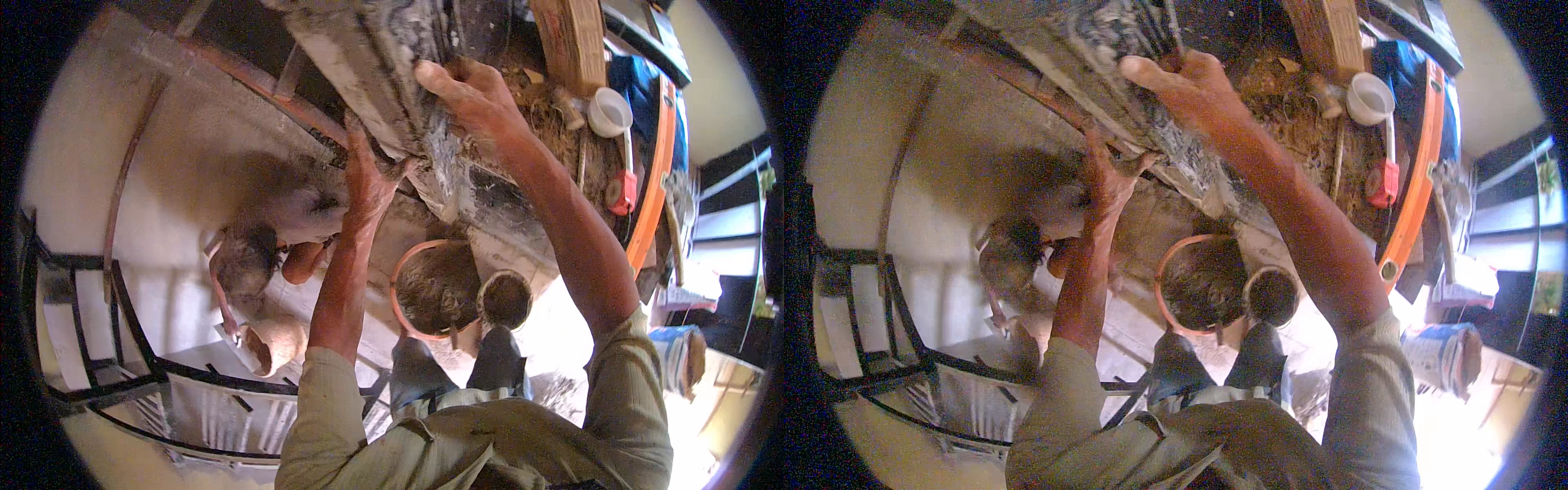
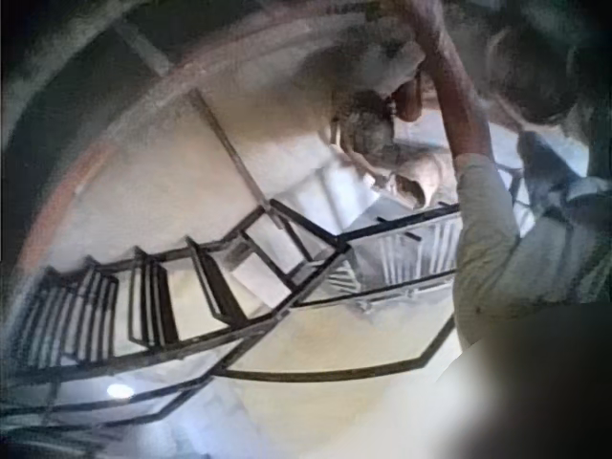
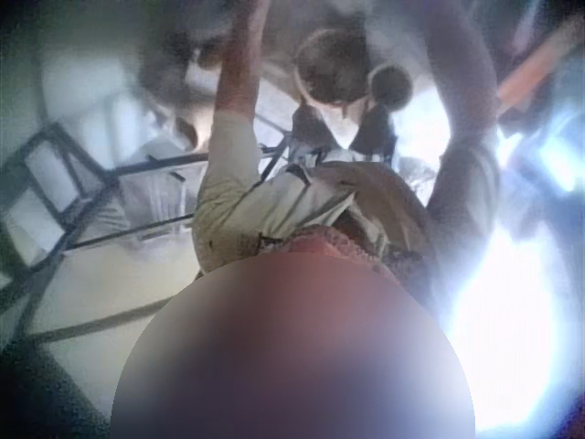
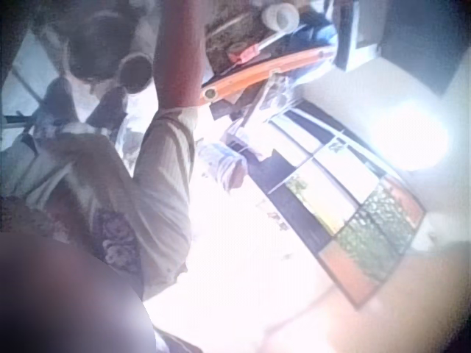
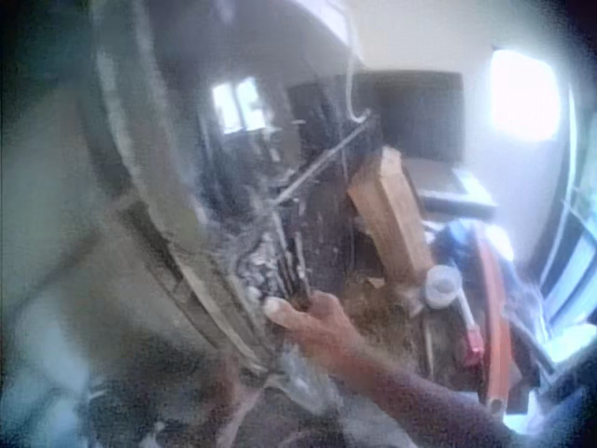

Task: The person applies mortar to a wall and a large black tile, then presses the tile onto the surface and scrapes excess material with a small tool.

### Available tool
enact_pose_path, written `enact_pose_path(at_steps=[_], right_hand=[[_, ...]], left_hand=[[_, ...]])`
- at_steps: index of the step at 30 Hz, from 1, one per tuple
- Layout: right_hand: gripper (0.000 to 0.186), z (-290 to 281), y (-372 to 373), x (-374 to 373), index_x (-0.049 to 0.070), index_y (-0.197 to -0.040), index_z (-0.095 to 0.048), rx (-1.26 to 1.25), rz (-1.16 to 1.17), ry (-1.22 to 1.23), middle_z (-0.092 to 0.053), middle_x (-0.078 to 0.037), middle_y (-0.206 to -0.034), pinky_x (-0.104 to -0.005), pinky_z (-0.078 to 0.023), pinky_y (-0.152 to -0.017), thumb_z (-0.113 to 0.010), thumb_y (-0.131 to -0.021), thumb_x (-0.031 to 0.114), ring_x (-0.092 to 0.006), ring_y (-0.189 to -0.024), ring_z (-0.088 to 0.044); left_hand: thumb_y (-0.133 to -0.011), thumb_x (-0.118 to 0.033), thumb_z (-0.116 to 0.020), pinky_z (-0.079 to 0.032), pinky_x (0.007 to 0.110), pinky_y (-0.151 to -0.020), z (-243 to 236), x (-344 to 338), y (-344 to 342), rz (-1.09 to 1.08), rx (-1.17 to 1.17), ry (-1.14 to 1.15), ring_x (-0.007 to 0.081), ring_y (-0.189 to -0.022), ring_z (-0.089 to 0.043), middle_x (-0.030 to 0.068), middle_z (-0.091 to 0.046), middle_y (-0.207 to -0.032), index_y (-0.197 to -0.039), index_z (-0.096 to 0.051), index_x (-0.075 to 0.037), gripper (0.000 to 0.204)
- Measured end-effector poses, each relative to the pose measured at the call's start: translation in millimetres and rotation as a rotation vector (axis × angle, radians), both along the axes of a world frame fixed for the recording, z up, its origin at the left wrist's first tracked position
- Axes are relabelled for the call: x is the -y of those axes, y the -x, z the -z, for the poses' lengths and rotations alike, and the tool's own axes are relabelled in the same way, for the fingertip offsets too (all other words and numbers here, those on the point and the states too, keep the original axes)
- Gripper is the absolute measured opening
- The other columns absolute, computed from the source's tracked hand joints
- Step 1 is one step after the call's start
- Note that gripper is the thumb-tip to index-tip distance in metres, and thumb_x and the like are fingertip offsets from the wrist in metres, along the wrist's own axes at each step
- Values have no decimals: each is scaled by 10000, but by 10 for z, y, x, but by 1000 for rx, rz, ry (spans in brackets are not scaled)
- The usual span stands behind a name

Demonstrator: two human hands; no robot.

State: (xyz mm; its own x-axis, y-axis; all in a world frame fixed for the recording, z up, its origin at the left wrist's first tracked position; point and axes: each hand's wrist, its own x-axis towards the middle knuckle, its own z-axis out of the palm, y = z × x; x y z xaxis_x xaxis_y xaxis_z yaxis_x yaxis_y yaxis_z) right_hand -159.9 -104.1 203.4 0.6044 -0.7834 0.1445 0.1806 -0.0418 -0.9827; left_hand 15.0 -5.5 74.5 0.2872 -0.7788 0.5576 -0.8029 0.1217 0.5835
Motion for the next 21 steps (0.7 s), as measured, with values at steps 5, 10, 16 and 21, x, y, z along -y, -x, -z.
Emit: enact_pose_path(at_steps=[5,10,16,21], right_hand=[[389,-32,8,-77,25,-944,-657,121,-52,-140,-590,23,-721,-261,-406,-502,-711,-824,391,-80,-569,-513],[532,55,-20,-5,96,-959,-552,-89,28,-17,-413,75,-630,-211,-301,-412,-681,-783,582,-42,-481,-367],[472,71,-18,30,106,-954,-540,-52,18,-19,-421,65,-627,-222,-310,-406,-671,-816,538,-49,-478,-379],[445,71,-12,40,115,-901,-545,-72,-4,-21,-432,62,-634,-221,-316,-414,-665,-822,536,-48,-480,-381]], left_hand=[[-610,-168,-870,-316,463,-1066,3,-14,110,15,-80,86,426,-1290,-358,315,-297,-1410,-1437,-106,65,1150],[-564,-160,-886,-317,463,-1073,-177,-36,115,-14,55,194,444,-1329,-300,317,-204,-1464,-1441,-130,43,1175],[-506,-211,-883,-340,560,-1032,-422,13,32,23,270,240,549,-1282,-303,355,-207,-1433,-1458,-146,-84,1210],[-564,-280,-850,-332,612,-1016,-655,15,-88,26,390,294,610,-1257,-280,379,-196,-1421,-1462,-154,-135,1145]])
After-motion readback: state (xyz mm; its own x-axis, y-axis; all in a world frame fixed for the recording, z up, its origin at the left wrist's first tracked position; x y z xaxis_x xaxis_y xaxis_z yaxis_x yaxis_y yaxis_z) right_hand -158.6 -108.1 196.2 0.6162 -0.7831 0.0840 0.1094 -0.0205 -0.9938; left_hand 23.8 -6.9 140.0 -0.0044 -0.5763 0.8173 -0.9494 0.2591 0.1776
